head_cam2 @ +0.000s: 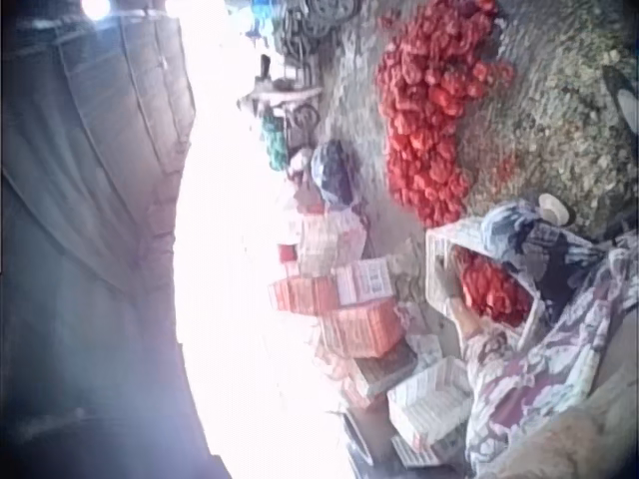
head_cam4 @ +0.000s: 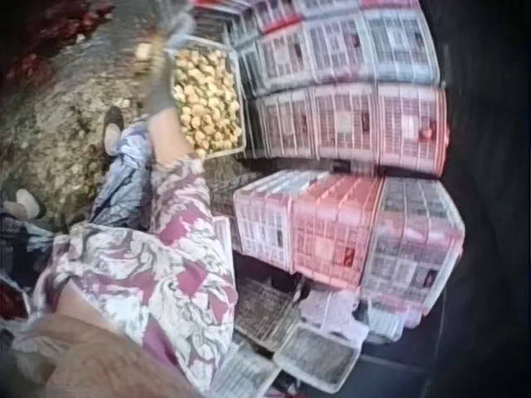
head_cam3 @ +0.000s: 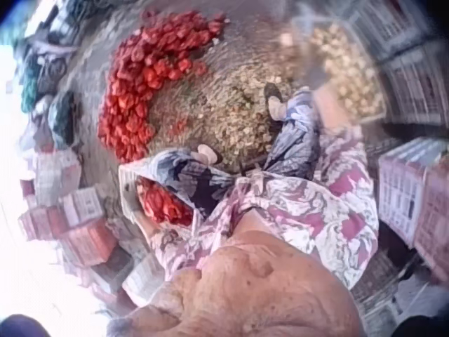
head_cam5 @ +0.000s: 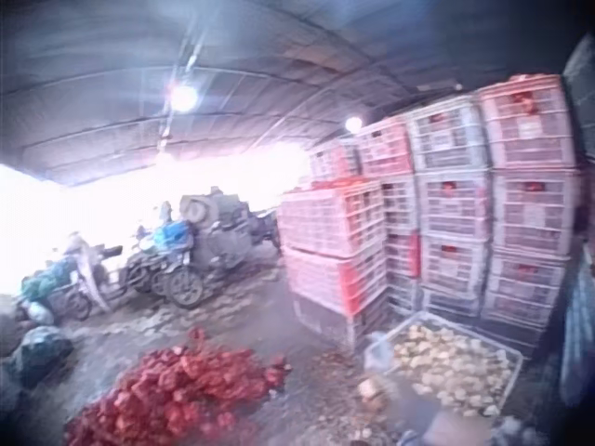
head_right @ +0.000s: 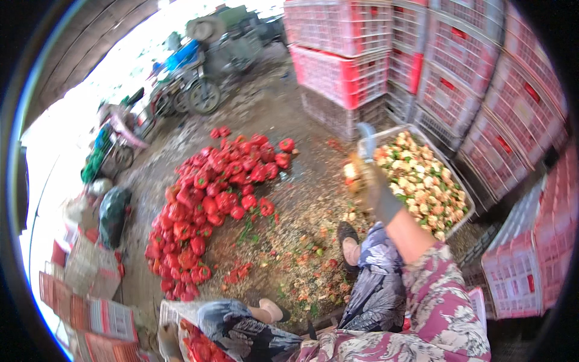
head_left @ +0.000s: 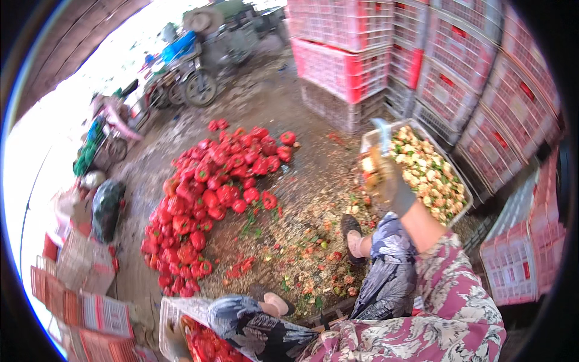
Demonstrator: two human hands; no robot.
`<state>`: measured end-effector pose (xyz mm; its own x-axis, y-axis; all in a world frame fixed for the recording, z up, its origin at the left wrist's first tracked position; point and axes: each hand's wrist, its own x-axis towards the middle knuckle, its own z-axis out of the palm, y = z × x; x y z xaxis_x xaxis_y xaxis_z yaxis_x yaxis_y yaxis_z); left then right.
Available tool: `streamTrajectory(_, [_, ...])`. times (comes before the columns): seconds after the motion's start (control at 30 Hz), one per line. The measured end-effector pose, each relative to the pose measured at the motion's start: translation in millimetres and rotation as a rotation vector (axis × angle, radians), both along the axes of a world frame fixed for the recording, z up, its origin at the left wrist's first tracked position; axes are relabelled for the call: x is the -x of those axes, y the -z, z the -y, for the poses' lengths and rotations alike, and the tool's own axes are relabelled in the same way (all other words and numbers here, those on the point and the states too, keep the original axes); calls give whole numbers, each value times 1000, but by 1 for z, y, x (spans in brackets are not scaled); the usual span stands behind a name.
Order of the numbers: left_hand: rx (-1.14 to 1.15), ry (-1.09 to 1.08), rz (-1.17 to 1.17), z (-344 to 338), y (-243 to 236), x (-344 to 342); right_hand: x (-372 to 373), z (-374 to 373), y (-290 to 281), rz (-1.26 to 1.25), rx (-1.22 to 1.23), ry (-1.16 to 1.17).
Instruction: The person sits on the ground and uses a curved knife to core red bell peppers one by one. They remove the stems and seeds, placing the cored peppers into a white basket and discarding the waste into a separate crate.
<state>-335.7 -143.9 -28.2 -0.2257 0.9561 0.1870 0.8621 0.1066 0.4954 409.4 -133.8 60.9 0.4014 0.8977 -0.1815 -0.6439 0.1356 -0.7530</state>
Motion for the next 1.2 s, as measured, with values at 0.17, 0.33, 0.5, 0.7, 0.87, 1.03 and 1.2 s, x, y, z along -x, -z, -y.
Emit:
streamTrajectory(0.17, [117,-60,467,-66,-69,-107,-85,-9,18,386,174,438])
streamTrajectory(0.33, [94,122,303,-164,-31,-143,-183,-8,30,1350,491,717])
streamTrajectory(0.5, [144,130,178,-263,41,-171,-36,-72,35,749,417,280])
streamTrajectory(0.7, [206,103,250,-362,146,-216,111,-120,28,520,558,-222])
streamTrajectory(0.87, [122,132,249,-429,186,-240,117,-144,59,463,662,-267])
streamTrajectory(1.03, [157,132,97,-498,206,-256,124,-184,52,332,755,-268])
streamTrajectory(1.2, [312,48,84,-550,227,-270,126,-207,51,349,865,-369])
